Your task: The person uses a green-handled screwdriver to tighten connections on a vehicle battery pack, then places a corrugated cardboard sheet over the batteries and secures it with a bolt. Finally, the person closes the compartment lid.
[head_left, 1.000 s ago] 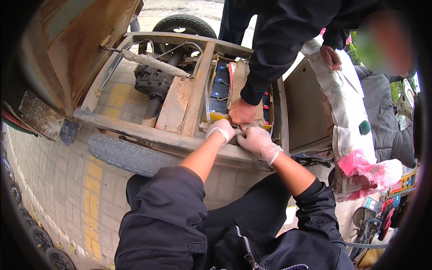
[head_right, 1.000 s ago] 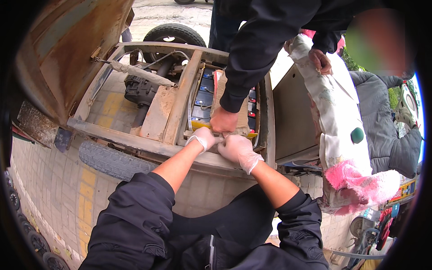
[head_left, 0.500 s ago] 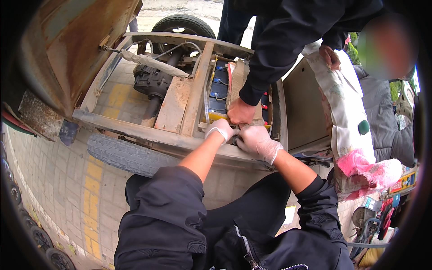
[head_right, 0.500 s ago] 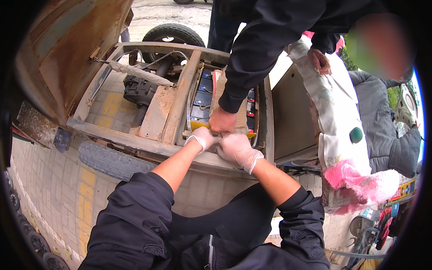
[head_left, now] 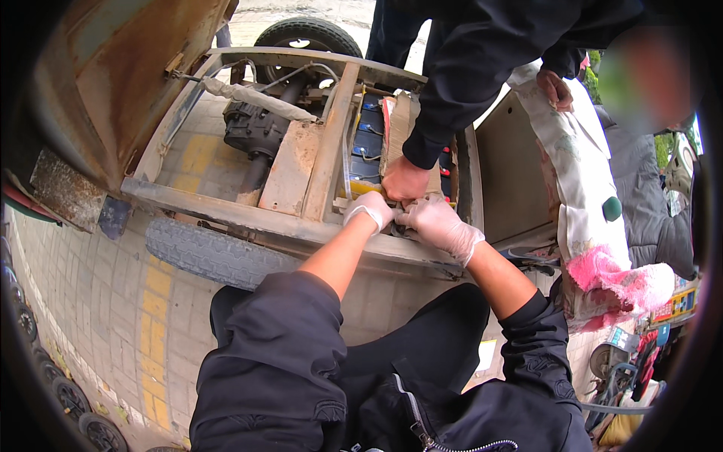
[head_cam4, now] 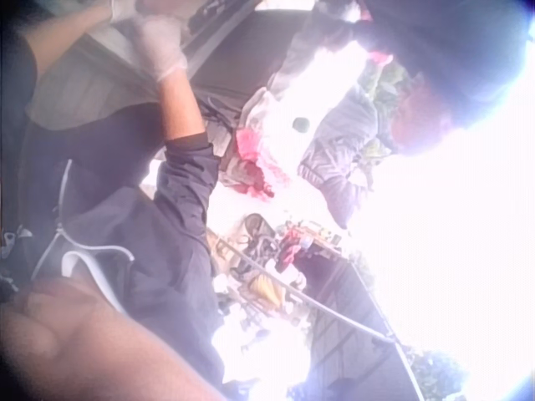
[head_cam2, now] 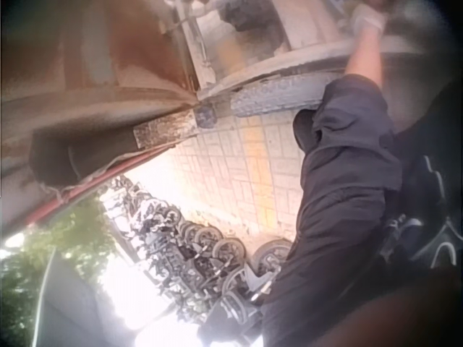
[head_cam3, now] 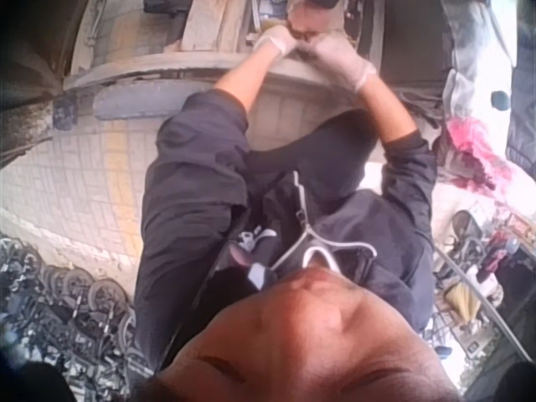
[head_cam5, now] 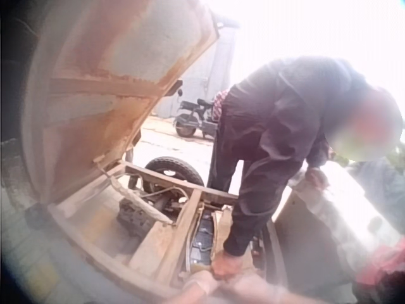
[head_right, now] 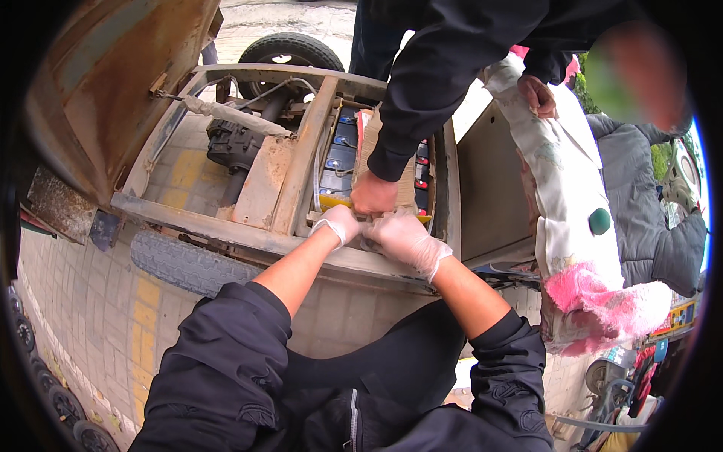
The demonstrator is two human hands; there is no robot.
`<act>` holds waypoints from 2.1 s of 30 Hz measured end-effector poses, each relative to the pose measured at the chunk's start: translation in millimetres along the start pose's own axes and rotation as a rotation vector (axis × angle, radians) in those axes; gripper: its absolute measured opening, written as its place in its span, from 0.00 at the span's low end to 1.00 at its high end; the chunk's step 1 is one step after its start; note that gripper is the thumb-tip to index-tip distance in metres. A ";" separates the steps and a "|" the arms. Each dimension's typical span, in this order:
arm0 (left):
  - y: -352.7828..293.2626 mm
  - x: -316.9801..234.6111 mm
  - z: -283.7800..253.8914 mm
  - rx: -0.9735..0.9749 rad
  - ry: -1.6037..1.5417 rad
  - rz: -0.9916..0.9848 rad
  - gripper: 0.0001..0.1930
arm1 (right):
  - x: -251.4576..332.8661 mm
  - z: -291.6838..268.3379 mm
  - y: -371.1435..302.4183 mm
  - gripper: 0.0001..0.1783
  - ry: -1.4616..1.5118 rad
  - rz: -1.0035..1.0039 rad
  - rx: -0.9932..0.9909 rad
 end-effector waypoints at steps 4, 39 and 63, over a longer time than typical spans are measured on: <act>-1.6 -0.9 2.0 0.042 -0.005 -0.006 0.32 | -15.1 26.7 5.9 0.12 -0.054 0.238 0.191; -0.4 0.6 3.2 0.032 -0.055 -0.020 0.33 | -3.0 16.3 4.2 0.13 -0.076 0.048 0.180; 5.3 3.3 3.5 0.003 -0.050 -0.003 0.31 | -2.1 27.2 7.6 0.10 -0.163 -0.024 0.223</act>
Point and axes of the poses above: each hand's wrist, its own y-axis towards the middle knuckle, its own z-axis out of the palm, x = y × z, the point moved 10 cm from there along y, towards the middle knuckle, and after that the axes turned 5 degrees about x, right-handed, at the moved point
